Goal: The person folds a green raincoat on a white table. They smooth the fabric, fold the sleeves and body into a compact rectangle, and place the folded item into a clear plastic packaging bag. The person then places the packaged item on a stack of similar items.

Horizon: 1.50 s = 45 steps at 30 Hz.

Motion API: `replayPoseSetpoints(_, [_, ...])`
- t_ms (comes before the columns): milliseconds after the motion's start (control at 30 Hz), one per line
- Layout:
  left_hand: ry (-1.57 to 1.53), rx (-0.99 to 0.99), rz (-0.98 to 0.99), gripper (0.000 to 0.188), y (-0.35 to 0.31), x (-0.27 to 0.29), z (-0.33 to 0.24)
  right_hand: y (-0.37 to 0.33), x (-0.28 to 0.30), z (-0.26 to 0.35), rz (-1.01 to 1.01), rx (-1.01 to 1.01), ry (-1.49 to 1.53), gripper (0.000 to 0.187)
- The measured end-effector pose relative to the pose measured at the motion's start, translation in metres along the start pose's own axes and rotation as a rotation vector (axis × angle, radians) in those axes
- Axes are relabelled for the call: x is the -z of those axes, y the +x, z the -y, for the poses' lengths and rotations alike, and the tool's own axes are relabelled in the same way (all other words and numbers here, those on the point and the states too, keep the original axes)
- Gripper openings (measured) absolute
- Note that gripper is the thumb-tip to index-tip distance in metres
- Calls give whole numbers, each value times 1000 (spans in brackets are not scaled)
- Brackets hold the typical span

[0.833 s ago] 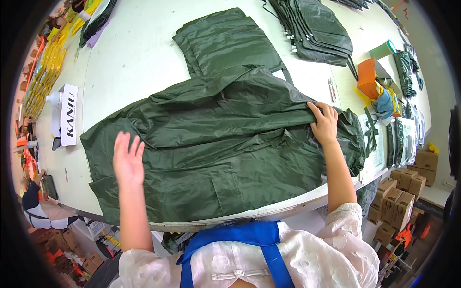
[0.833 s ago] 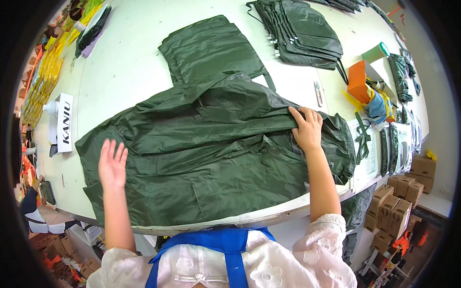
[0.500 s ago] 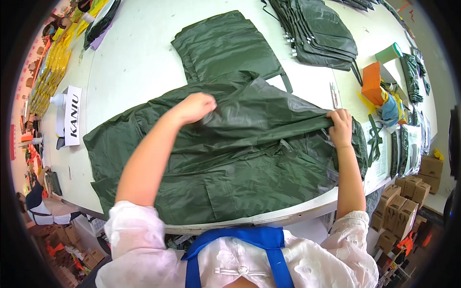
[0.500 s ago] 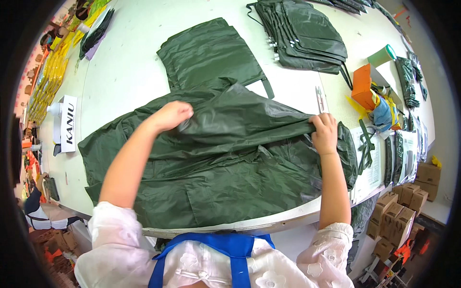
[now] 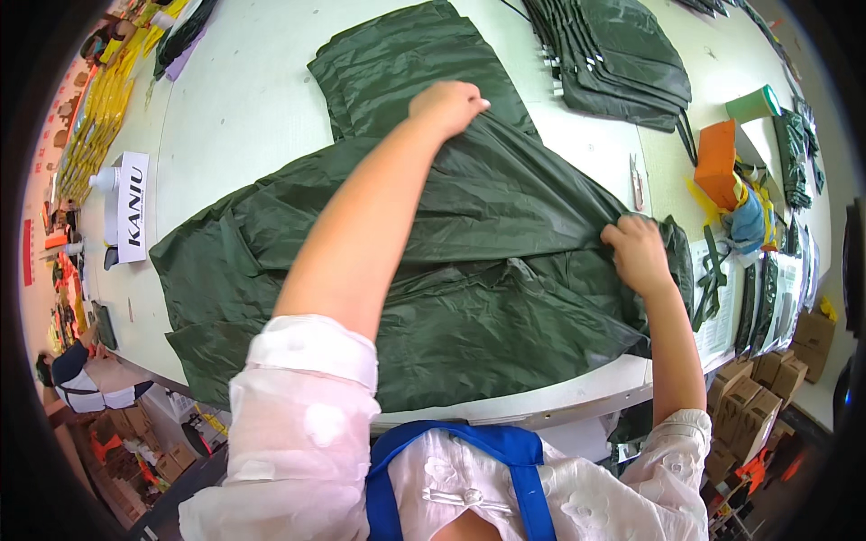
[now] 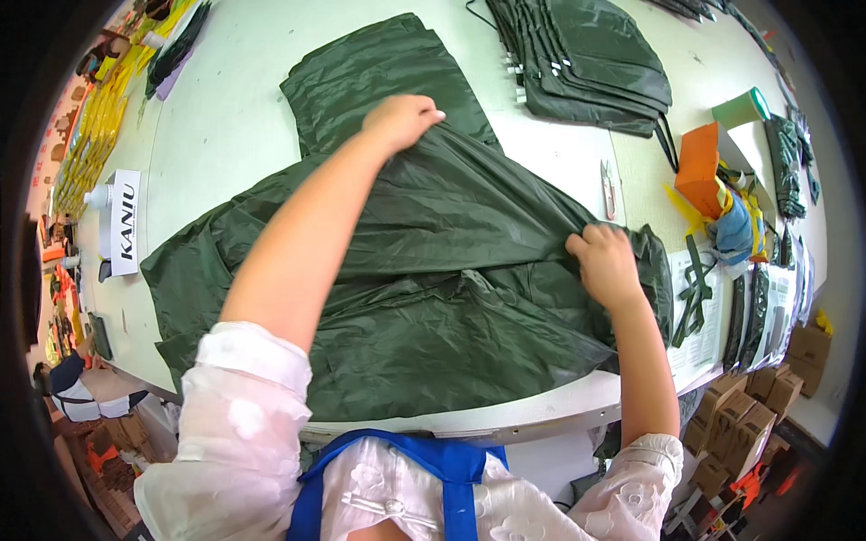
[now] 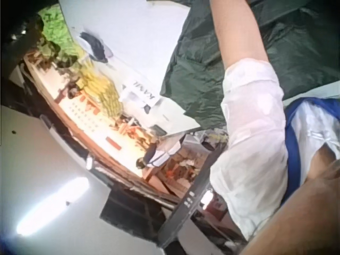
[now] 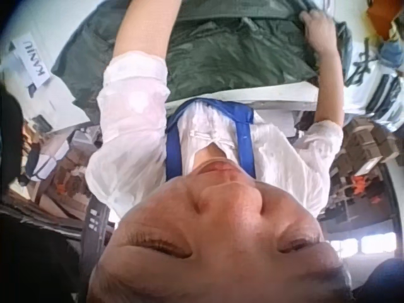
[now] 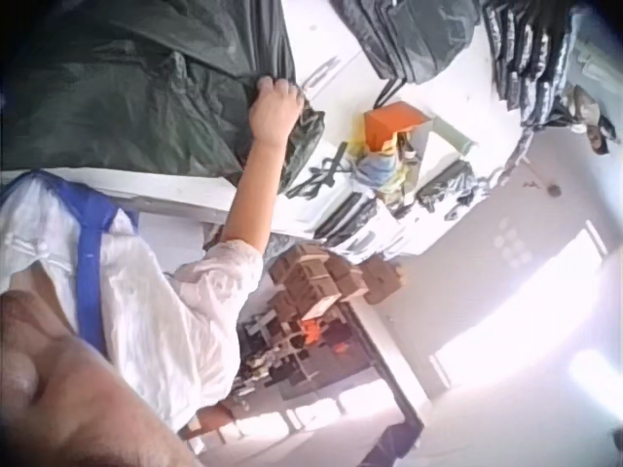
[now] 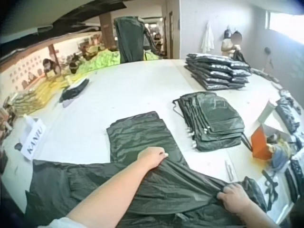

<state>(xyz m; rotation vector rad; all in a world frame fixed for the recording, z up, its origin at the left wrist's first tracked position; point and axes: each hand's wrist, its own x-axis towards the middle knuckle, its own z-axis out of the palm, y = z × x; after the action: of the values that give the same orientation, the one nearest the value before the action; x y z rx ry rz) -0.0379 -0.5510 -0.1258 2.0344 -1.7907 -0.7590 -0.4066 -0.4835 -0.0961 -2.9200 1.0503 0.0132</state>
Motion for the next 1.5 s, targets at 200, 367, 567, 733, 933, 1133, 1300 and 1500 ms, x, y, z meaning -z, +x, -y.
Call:
replayPoseSetpoints(200, [188,-256,-511,35,-70,12,22,68,29,72,-178,-49,410,43])
replayPoseSetpoints(367, [573,414,-843,58,-219,114,122,80,-44,103,20,-93,159,59])
replayPoseSetpoints(567, [-1132,541,-673,50,-321,79,221,121,13,230,-226,154,799,42])
replayPoseSetpoints(733, [-366,-131,-709,54,-364,83,62,130,26,341,-101,120,1446,65])
replayPoseSetpoints(933, [-659,-33,-766,65,-409,72,72,105,53,333,120,-190,2183,35])
replayPoseSetpoints(1133, [-1026,21,-377,45,-402,81,51,82,70,317,284,-104,2306,49])
replayPoseSetpoints(1300, [-775,45,-746,32,-394,83,19,68,69,305,85,-138,1839,37])
replayPoseSetpoints(1500, [-1587,-48,-373,34,-394,115,1,64,112,310,56,-358,2261,25])
